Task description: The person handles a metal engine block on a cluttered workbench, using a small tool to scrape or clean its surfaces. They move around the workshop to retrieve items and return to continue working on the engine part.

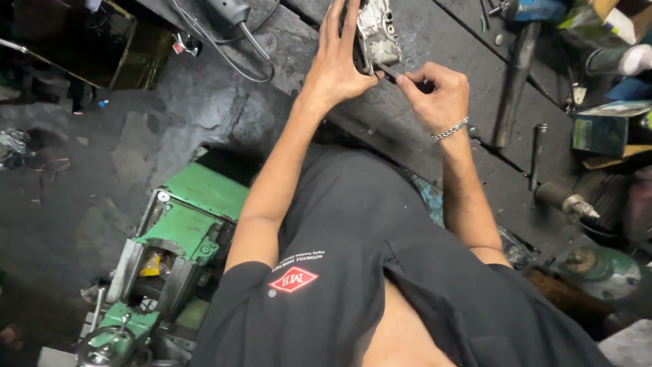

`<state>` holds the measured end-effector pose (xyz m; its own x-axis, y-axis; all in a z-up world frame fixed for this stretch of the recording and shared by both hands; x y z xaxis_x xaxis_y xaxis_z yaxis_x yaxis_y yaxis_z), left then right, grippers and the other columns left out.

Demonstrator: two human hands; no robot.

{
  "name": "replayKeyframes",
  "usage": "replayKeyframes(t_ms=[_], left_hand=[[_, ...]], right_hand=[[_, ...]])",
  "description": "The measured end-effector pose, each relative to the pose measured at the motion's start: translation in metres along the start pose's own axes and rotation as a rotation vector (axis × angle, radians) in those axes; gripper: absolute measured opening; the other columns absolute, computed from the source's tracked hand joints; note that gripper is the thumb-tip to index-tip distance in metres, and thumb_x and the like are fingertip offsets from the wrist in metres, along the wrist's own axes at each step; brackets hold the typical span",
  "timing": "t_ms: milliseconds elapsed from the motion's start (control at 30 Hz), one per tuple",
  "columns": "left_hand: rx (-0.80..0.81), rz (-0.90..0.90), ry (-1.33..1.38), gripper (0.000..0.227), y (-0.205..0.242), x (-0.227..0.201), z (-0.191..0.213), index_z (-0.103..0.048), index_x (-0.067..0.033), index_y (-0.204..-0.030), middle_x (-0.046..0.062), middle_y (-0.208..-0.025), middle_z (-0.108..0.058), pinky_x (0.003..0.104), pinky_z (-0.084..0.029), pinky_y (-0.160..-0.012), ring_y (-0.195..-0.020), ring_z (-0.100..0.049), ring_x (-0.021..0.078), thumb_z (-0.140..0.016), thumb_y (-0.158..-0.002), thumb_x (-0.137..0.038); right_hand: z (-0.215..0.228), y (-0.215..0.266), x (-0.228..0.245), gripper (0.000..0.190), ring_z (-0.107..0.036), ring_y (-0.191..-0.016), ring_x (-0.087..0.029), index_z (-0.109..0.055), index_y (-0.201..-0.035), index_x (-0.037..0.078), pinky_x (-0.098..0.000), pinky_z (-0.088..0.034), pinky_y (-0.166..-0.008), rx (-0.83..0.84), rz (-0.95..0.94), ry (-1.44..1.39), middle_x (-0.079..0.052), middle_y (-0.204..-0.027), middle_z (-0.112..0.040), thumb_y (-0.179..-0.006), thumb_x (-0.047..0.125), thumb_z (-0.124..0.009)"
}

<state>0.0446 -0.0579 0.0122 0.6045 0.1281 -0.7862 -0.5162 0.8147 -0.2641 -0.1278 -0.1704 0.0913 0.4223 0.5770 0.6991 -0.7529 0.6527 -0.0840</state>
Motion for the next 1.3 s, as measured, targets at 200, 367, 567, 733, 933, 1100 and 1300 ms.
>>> replayKeyframes(t_ms=[200, 367, 567, 733, 933, 1100, 1300], left_hand=[[-0.041, 0.018, 0.001, 0.136, -0.003, 0.006, 0.002, -0.015, -0.0226, -0.166, 0.014, -0.166, -0.025, 0.049, -0.040, -0.124, -0.149, -0.034, 0.0439, -0.105, -0.065, -0.038], [-0.060, 0.036, 0.049, 0.133, 0.002, 0.011, 0.004, -0.018, -0.0257, -0.165, 0.012, -0.165, -0.029, 0.046, -0.039, -0.125, -0.150, -0.036, 0.0409, -0.102, -0.061, -0.032], [-0.069, 0.068, 0.039, 0.129, 0.005, 0.011, -0.001, -0.019, -0.0256, -0.164, 0.011, -0.165, -0.029, 0.045, -0.038, -0.126, -0.151, -0.033, 0.0397, -0.100, -0.064, -0.028], [-0.087, 0.059, 0.037, 0.123, 0.002, 0.010, 0.005, -0.021, -0.0259, -0.165, 0.009, -0.166, -0.029, 0.045, -0.038, -0.127, -0.152, -0.034, 0.0382, -0.100, -0.071, -0.029], [-0.104, 0.058, 0.046, 0.122, 0.007, 0.006, 0.003, -0.021, -0.0230, -0.164, 0.010, -0.165, -0.030, 0.045, -0.039, -0.125, -0.151, -0.034, 0.0390, -0.099, -0.072, -0.037], [-0.177, 0.035, 0.038, 0.128, 0.007, 0.002, 0.002, -0.019, -0.0223, -0.164, 0.012, -0.164, -0.030, 0.047, -0.038, -0.125, -0.149, -0.035, 0.0393, -0.102, -0.069, -0.044], [-0.175, 0.038, 0.054, 0.126, 0.006, 0.003, 0.003, -0.021, -0.0237, -0.164, 0.011, -0.164, -0.031, 0.046, -0.040, -0.125, -0.149, -0.036, 0.0388, -0.100, -0.066, -0.032]], right_hand=[[-0.003, -0.002, 0.012, 0.020, -0.069, -0.065, -0.017, -0.075, -0.086, 0.002, -0.0311, -0.051, -0.059, -0.041, 0.002, 0.018, -0.011, -0.078, -0.073, -0.093, 0.016, -0.087], [-0.005, 0.003, 0.019, 0.023, -0.070, -0.064, -0.021, -0.073, -0.081, 0.001, -0.0333, -0.051, -0.058, -0.011, -0.011, 0.100, -0.012, -0.076, -0.072, -0.091, 0.015, -0.087], [-0.008, 0.013, 0.025, 0.019, -0.072, -0.070, -0.021, -0.071, -0.085, 0.001, -0.0326, -0.054, -0.065, -0.056, 0.024, 0.071, -0.011, -0.083, -0.075, -0.094, 0.012, -0.084], [-0.017, 0.005, 0.034, 0.018, -0.072, -0.068, -0.021, -0.071, -0.086, 0.001, -0.0325, -0.054, -0.063, -0.083, -0.021, 0.064, -0.012, -0.083, -0.075, -0.094, 0.012, -0.084], [-0.022, -0.002, 0.042, 0.019, -0.072, -0.070, -0.025, -0.071, -0.086, 0.000, -0.0353, -0.054, -0.065, -0.132, 0.002, 0.068, -0.013, -0.082, -0.074, -0.096, 0.011, -0.083], [-0.022, -0.003, 0.044, 0.019, -0.072, -0.070, -0.027, -0.070, -0.087, 0.001, -0.0363, -0.054, -0.065, -0.179, 0.022, 0.082, -0.014, -0.082, -0.073, -0.096, 0.012, -0.082], [-0.022, -0.001, 0.039, 0.020, -0.069, -0.065, -0.026, -0.071, -0.086, 0.001, -0.0383, -0.051, -0.061, -0.223, -0.063, 0.086, -0.015, -0.079, -0.072, -0.096, 0.015, -0.082]])
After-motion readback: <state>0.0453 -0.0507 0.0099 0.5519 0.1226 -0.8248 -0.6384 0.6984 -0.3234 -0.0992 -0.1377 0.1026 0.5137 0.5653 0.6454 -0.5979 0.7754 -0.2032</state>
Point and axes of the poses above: each hand's wrist, its own y-axis away from the middle knuckle, its own z-axis out of the back of the hand, x = y × z, the point moved 4 cm from there along -y, towards the middle knuckle
